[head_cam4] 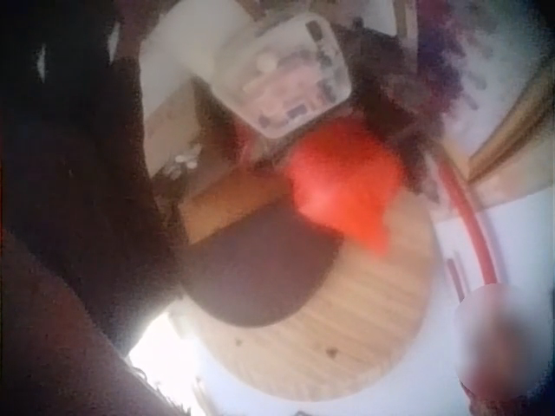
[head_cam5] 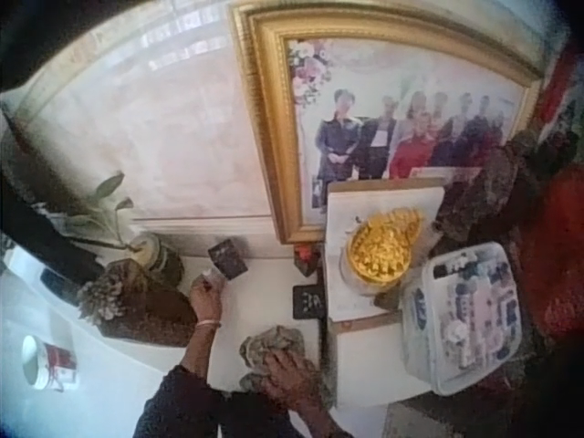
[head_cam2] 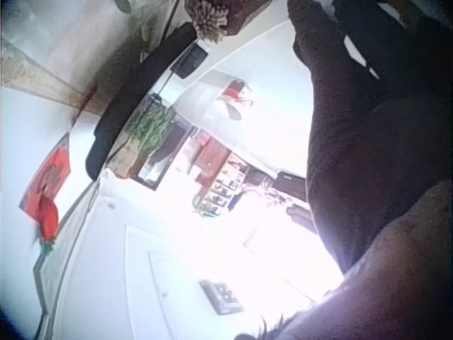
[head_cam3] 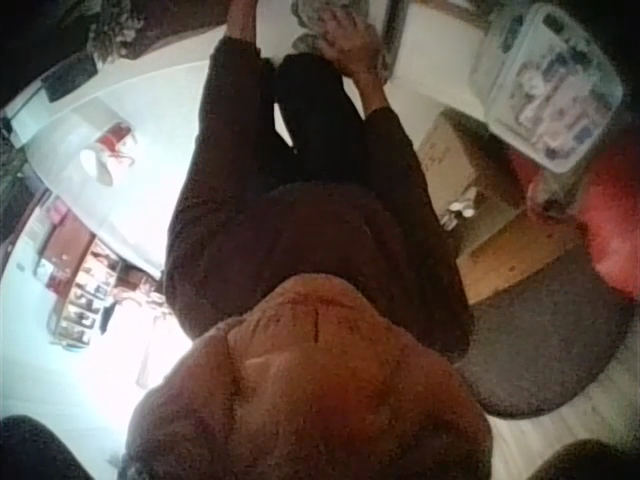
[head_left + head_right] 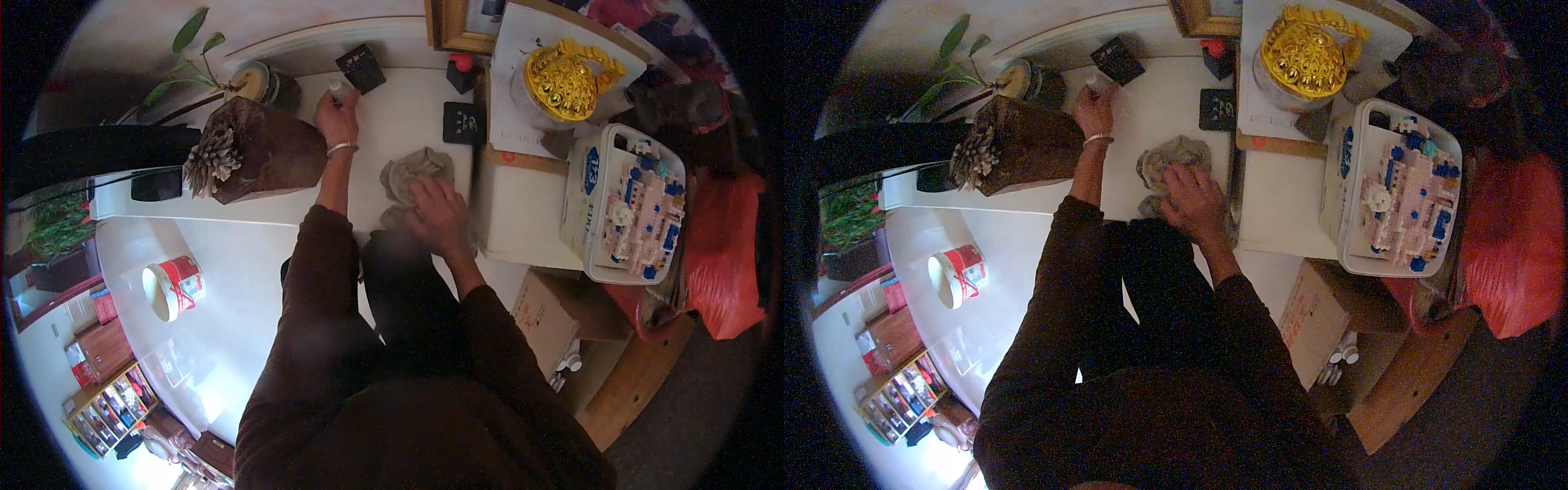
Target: The person wipes a white cabinet surface using a cloth, moving a potted plant and a stone ornament to reach the surface. They rinse the cloth in a bucket of water before wiping the television screen and then cleaning around other small objects on the cabinet top.
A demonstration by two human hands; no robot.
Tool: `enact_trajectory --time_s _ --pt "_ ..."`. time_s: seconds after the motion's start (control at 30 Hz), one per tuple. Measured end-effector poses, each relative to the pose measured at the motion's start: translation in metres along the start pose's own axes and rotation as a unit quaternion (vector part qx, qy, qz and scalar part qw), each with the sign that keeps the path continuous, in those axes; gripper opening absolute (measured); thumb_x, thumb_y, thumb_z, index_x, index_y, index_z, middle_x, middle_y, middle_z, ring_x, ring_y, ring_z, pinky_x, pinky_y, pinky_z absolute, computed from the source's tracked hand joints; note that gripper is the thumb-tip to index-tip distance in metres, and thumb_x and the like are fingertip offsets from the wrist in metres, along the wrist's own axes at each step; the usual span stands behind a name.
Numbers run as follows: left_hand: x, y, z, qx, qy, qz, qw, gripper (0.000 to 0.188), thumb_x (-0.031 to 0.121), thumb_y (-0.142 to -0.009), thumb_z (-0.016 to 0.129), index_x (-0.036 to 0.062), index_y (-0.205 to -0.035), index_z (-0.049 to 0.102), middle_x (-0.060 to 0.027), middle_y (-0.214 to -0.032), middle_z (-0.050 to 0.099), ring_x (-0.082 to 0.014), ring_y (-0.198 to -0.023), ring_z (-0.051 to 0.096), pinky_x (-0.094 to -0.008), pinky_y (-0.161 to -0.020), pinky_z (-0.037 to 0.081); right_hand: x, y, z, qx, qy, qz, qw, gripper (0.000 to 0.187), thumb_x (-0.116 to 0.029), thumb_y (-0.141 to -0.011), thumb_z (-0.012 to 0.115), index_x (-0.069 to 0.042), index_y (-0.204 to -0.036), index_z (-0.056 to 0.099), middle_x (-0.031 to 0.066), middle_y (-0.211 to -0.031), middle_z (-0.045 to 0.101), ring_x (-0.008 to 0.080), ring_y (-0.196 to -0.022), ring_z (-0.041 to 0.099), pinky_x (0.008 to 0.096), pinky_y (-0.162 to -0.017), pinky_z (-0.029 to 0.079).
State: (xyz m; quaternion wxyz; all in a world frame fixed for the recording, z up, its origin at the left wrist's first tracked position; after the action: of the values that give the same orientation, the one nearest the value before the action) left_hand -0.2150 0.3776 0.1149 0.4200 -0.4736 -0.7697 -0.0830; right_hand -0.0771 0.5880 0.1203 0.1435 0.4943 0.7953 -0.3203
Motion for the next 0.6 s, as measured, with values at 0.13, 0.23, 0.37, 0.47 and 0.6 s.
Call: enact_trajectory --time_s 0.13,0.23,0.37,0.47,0.6 --pt "-0.002 -0.014 0.008 0.023 -0.068 0.032 0.997 0.030 0.023 -0.067 0.072 -0.0010 -0.079 0.059 -0.0170 -0.078 0.061 -0.0313 -0.069 0.060 -0.0386 -0.062 0.046 0.001 0.001 -0.002 -0.001 0.006 -0.010 1.000 0.044 -0.021 -0.065 0.064 -0.011 -0.107 0.056 0.0048 -0.113 0.054 0.0272 -0.099 0.051 0.0402 -0.076 0.046" --pt "-0.007 -0.015 0.006 0.016 -0.018 -0.012 1.000 0.033 0.025 -0.066 0.074 -0.0004 -0.081 0.059 -0.0159 -0.077 0.062 -0.0314 -0.069 0.060 -0.0385 -0.063 0.046 0.003 0.003 -0.002 -0.060 -0.002 0.002 0.998 0.044 -0.021 -0.065 0.065 -0.011 -0.107 0.056 0.0053 -0.114 0.053 0.0272 -0.099 0.051 0.0397 -0.076 0.046" --pt "-0.014 0.009 0.006 0.146 -0.042 0.029 0.988 0.039 0.027 -0.068 0.073 -0.0002 -0.092 0.058 -0.0139 -0.089 0.061 -0.0307 -0.075 0.058 -0.0379 -0.065 0.046 -0.004 -0.001 -0.005 -0.006 -0.012 -0.008 1.000 0.042 -0.018 -0.062 0.065 -0.010 -0.102 0.056 0.0062 -0.110 0.055 0.0260 -0.097 0.052 0.0369 -0.076 0.045" --pt "0.022 0.045 0.016 0.045 0.118 -0.006 0.992 0.046 0.026 -0.068 0.074 -0.0014 -0.099 0.056 -0.0149 -0.093 0.059 -0.0276 -0.080 0.056 -0.0371 -0.072 0.046 0.000 -0.004 -0.011 0.034 -0.002 -0.016 0.999 0.038 -0.015 -0.060 0.064 -0.009 -0.097 0.058 0.0061 -0.105 0.057 0.0249 -0.095 0.054 0.0343 -0.073 0.045" --pt "0.085 0.065 0.057 -0.073 0.128 0.116 0.982 0.054 0.024 -0.065 0.076 -0.0006 -0.107 0.053 -0.0157 -0.098 0.058 -0.0274 -0.086 0.055 -0.0382 -0.072 0.047 0.003 0.000 -0.002 0.023 0.005 -0.023 0.999 0.036 -0.019 -0.062 0.065 -0.009 -0.096 0.059 0.0064 -0.104 0.057 0.0247 -0.094 0.054 0.0343 -0.069 0.045"
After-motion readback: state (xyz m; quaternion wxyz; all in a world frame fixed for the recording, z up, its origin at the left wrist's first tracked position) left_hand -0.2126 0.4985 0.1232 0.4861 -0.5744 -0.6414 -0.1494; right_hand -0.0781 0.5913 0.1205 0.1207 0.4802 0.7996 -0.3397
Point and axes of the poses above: each hand's wrist, its own y-axis away from the middle knuckle, its own z-axis out of the palm, x = y × z, the point moved 2 cm from there along -y, towards the middle knuckle
